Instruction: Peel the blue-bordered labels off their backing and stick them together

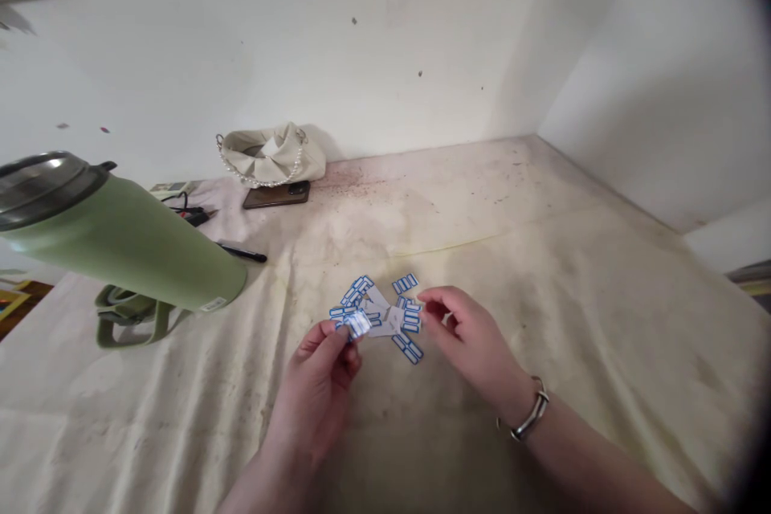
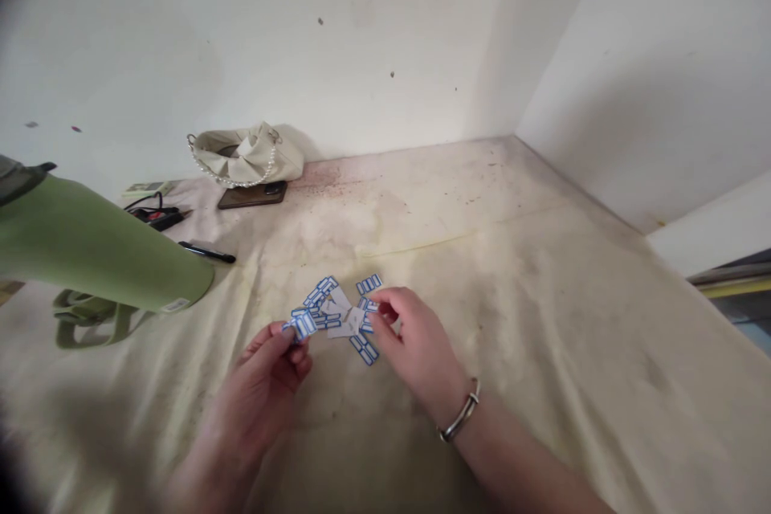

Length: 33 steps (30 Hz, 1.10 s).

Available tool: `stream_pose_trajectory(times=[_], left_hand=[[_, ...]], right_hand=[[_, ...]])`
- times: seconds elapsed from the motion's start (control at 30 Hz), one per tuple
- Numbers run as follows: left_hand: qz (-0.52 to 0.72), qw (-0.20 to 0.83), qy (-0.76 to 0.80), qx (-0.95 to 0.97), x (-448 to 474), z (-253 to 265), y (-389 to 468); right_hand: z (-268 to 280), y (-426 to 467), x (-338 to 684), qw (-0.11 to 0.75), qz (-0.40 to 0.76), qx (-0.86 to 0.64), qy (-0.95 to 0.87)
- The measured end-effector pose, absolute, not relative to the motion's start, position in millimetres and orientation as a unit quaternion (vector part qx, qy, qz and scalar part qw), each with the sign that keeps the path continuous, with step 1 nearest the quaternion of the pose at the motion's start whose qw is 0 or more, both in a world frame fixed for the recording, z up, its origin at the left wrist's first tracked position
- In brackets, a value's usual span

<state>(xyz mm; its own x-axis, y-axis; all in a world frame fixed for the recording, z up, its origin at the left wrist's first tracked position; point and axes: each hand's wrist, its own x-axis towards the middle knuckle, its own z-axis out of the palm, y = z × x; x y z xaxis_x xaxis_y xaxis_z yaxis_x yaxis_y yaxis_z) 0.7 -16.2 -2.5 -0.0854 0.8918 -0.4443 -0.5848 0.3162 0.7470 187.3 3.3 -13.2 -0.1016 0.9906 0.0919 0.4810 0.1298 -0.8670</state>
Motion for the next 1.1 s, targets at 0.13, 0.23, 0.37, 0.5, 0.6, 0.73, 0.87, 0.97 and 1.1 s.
stream_pose_trajectory(times=[0.13, 0.23, 0.37, 0.5, 0.6, 0.73, 0.87, 0.97, 1.1], left_hand=[[0.575, 0.645, 0.477, 0.162, -3.8, -5.0, -14.3], [0.568, 0.65, 0.477, 0.165, -3.0, -5.4, -14.4], [0.57, 0.647, 0.48, 0.164, -1.7, -6.0, -14.7], [0.57, 0.644, 0.483, 0.165, -1.7, -6.5, -15.1], [0.568, 0.644, 0.485, 0.163, -0.9, -6.0, -15.7], [0.568, 0.644, 0.488, 0.154, 1.2, -5.2, -15.7], [0.572, 0.635, 0.492, 0.164, 1.5, -6.1, -15.0], [0.575, 0.624, 0.496, 0.181, 0.3, -7.9, -14.7], [0.563, 0.606, 0.518, 0.218, -0.2, -10.0, -15.2]], right_hand=[[-22.0, 11.2, 189.8, 0.278, 0.273, -0.573, -0.721], [-24.3, 10.6, 182.9, 0.258, 0.238, -0.567, -0.745], [-25.6, 8.9, 171.0, 0.257, 0.217, -0.528, -0.779], [-28.5, 9.5, 163.2, 0.23, 0.229, -0.51, -0.796], [-30.6, 10.5, 161.4, 0.219, 0.236, -0.516, -0.794], [-34.0, 12.6, 160.5, 0.226, 0.223, -0.511, -0.799], [-37.4, 15.5, 163.4, 0.267, 0.235, -0.494, -0.793], [-32.1, 12.1, 169.7, 0.328, 0.273, -0.504, -0.751], [-9.6, -2.9, 176.5, 0.349, 0.418, -0.517, -0.661]])
